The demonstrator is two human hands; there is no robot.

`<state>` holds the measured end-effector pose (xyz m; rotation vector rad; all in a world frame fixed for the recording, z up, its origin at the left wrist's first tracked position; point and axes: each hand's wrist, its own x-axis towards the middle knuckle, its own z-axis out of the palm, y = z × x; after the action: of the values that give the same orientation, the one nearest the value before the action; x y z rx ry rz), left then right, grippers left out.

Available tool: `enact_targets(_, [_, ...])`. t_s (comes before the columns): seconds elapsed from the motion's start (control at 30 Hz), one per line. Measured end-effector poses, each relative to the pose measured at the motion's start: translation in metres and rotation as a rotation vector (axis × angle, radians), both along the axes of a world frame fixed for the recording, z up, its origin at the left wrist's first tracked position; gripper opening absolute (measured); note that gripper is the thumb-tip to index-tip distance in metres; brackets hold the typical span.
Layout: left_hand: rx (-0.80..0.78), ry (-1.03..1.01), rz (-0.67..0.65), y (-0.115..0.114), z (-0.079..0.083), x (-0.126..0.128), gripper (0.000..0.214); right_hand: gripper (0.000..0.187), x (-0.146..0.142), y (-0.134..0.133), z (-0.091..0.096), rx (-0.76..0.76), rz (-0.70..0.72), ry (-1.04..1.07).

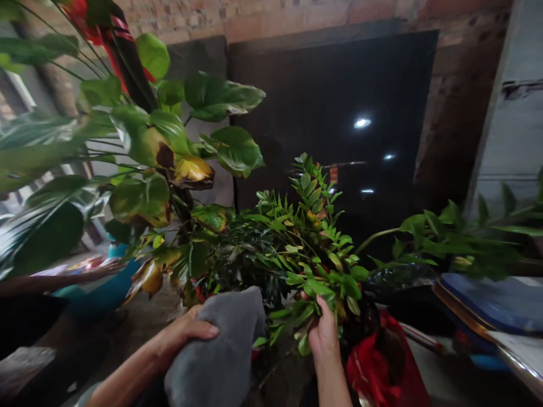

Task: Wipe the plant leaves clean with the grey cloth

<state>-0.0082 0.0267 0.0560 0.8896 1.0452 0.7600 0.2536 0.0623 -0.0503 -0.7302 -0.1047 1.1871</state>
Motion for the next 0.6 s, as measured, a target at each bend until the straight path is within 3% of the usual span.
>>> enact_targets(0.07, [0.06, -0.084, 0.072, 0.006, 0.024, 0.002, 0.041, 0.025, 0.005, -0.003, 0.0, -0.006, -0.025, 0.002])
enact_targets(0.13, [0.192, -0.173, 0.152, 0.027, 0.051, 0.015, 0.044, 0.025, 0.007, -0.005, 0.002, -0.014, -0.039, 0.002])
enact_targets(0.2, [0.3, -0.223, 0.204, 0.053, 0.066, 0.037, 0.042, 0.025, 0.007, -0.007, 0.005, -0.023, -0.048, -0.001])
enact_targets(0.27, [0.3, -0.186, 0.237, 0.074, 0.059, 0.061, 0.035, 0.025, 0.003, -0.008, 0.007, -0.03, -0.043, -0.013])
enact_targets(0.33, [0.201, -0.057, 0.222, 0.079, 0.035, 0.074, 0.028, 0.025, 0.0, -0.009, 0.008, -0.036, -0.03, -0.028])
enact_targets(0.4, [0.078, 0.064, 0.108, 0.068, 0.006, 0.07, 0.028, 0.026, -0.001, -0.011, 0.008, -0.038, -0.016, -0.042])
enact_targets(0.47, [-0.017, 0.083, -0.068, 0.05, -0.011, 0.051, 0.035, 0.028, 0.001, -0.015, 0.007, -0.038, -0.008, -0.057])
enact_targets(0.53, [-0.029, 0.007, -0.148, 0.038, -0.004, 0.029, 0.041, 0.028, 0.005, -0.019, 0.007, -0.039, -0.01, -0.072])
enact_targets(0.6, [0.017, -0.074, -0.123, 0.038, 0.021, 0.019, 0.041, 0.029, 0.009, -0.021, 0.007, -0.039, -0.012, -0.091])
